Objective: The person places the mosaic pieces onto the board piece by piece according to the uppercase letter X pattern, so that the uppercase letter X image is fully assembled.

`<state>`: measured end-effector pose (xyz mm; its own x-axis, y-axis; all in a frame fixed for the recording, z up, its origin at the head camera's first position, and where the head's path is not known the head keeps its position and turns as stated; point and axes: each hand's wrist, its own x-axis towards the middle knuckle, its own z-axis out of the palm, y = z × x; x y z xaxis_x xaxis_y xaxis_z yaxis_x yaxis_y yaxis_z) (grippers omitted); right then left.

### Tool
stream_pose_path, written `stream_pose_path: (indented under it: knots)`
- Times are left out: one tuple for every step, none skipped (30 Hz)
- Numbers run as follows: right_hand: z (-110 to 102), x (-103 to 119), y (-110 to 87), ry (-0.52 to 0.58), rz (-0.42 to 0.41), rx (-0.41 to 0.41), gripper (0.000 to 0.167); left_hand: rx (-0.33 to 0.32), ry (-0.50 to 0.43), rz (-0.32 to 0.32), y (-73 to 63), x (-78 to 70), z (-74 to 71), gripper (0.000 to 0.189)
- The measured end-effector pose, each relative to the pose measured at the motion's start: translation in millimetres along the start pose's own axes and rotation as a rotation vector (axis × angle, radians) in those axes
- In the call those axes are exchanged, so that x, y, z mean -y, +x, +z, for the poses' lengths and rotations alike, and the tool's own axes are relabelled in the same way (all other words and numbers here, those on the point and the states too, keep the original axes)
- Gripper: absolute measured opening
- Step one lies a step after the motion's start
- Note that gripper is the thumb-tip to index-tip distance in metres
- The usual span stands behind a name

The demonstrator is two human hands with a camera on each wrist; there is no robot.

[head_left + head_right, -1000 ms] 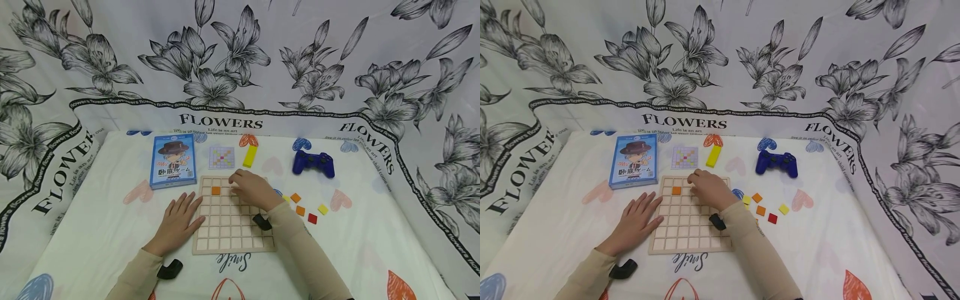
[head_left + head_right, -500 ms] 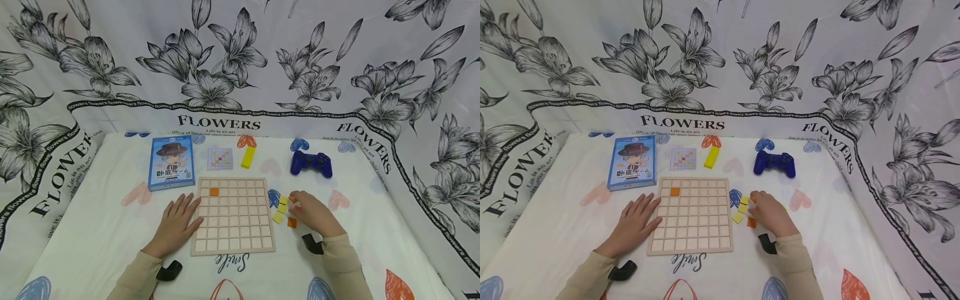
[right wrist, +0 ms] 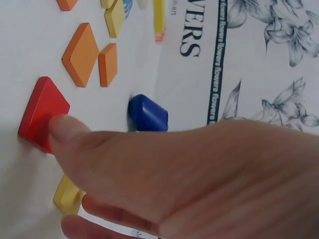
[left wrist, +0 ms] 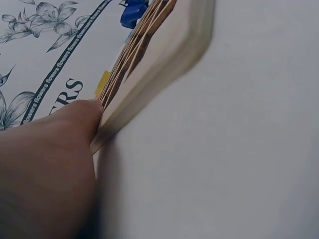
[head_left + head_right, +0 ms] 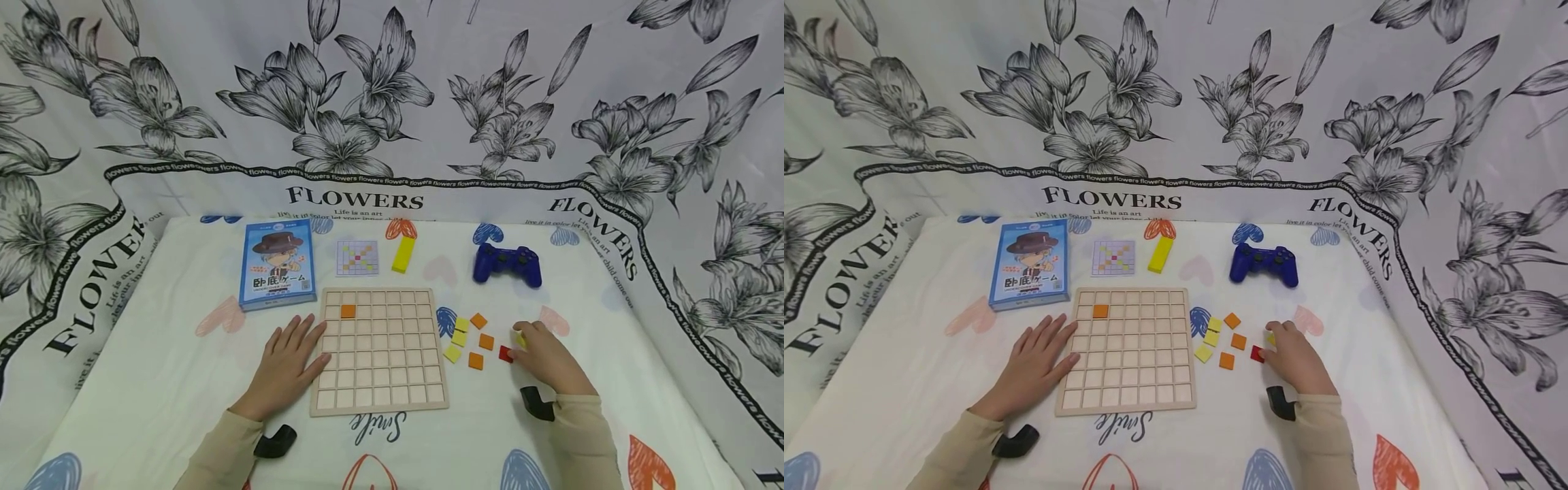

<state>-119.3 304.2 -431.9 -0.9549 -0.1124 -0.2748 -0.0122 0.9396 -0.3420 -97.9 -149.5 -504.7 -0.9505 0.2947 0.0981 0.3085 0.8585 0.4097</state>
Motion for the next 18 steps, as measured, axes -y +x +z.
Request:
stream_pose_path:
  knots:
    - [-0.3, -0.5, -0.4, 0.003, 0.010, 0.008, 0.047, -0.001, 0.000, 0.001, -0.4, 0.4, -0.1, 0.063]
    - [-0.2, -1.2, -0.6, 0.006, 0.025, 0.011, 0.048, -0.002, -0.001, 0.001, -0.8, 0.8, -0.2, 0.063]
    - [0.0, -2.1, -0.5, 0.005, 0.030, 0.009, 0.048, -0.002, 0.000, 0.001, -1.0, 1.2, -0.3, 0.063]
    - [0.6, -3.7, -0.8, 0.001, 0.033, 0.001, 0.047, -0.003, 0.000, 0.004, -1.0, 1.3, -0.1, 0.063]
    - [1.4, -5.3, -0.9, -0.004, 0.028, -0.007, 0.047, -0.003, 0.002, 0.006, -1.0, 1.3, 0.0, 0.063]
    - [2.3, -6.9, -0.9, -0.008, 0.022, -0.019, 0.045, -0.004, 0.000, 0.007, -1.0, 1.4, 0.1, 0.063]
    - [3.3, -8.7, -0.6, -0.012, 0.011, -0.032, 0.043, -0.004, -0.001, 0.007, -1.1, 1.4, 0.2, 0.063]
    - [4.3, -10.4, -0.2, -0.013, 0.005, -0.044, 0.040, -0.004, -0.002, 0.006, -1.2, 1.4, 0.4, 0.062]
    - [5.1, -11.9, 0.0, -0.015, -0.003, -0.053, 0.038, -0.004, -0.002, 0.006, -1.3, 1.4, 0.5, 0.062]
    - [6.0, -13.4, 0.5, -0.018, -0.012, -0.061, 0.035, -0.003, -0.003, 0.004, -1.4, 1.3, 0.5, 0.063]
    - [6.7, -14.8, 0.8, -0.020, -0.020, -0.069, 0.033, -0.002, -0.003, 0.003, -1.4, 1.4, 0.6, 0.063]
    - [7.1, -16.0, 1.3, -0.022, -0.026, -0.077, 0.031, -0.002, -0.004, 0.002, -1.5, 1.4, 0.7, 0.063]
    - [7.4, -17.2, 1.8, -0.023, -0.036, -0.085, 0.030, -0.002, -0.004, 0.002, -1.6, 1.4, 0.8, 0.063]
    - [7.6, -18.1, 2.4, -0.023, -0.039, -0.091, 0.029, -0.003, -0.004, 0.002, -1.7, 1.4, 0.8, 0.063]
    - [7.6, -18.7, 2.6, -0.025, -0.044, -0.097, 0.029, -0.004, -0.004, 0.002, -1.8, 1.4, 0.8, 0.062]
    - [7.6, -19.3, 3.0, -0.025, -0.051, -0.105, 0.029, -0.005, -0.004, 0.003, -1.9, 1.4, 0.7, 0.062]
    - [7.5, -19.5, 3.2, -0.026, -0.056, -0.113, 0.029, -0.006, -0.005, 0.004, -1.9, 1.4, 0.6, 0.062]
    - [7.4, -19.6, 3.6, -0.026, -0.061, -0.120, 0.030, -0.007, -0.005, 0.005, -2.0, 1.3, 0.4, 0.062]
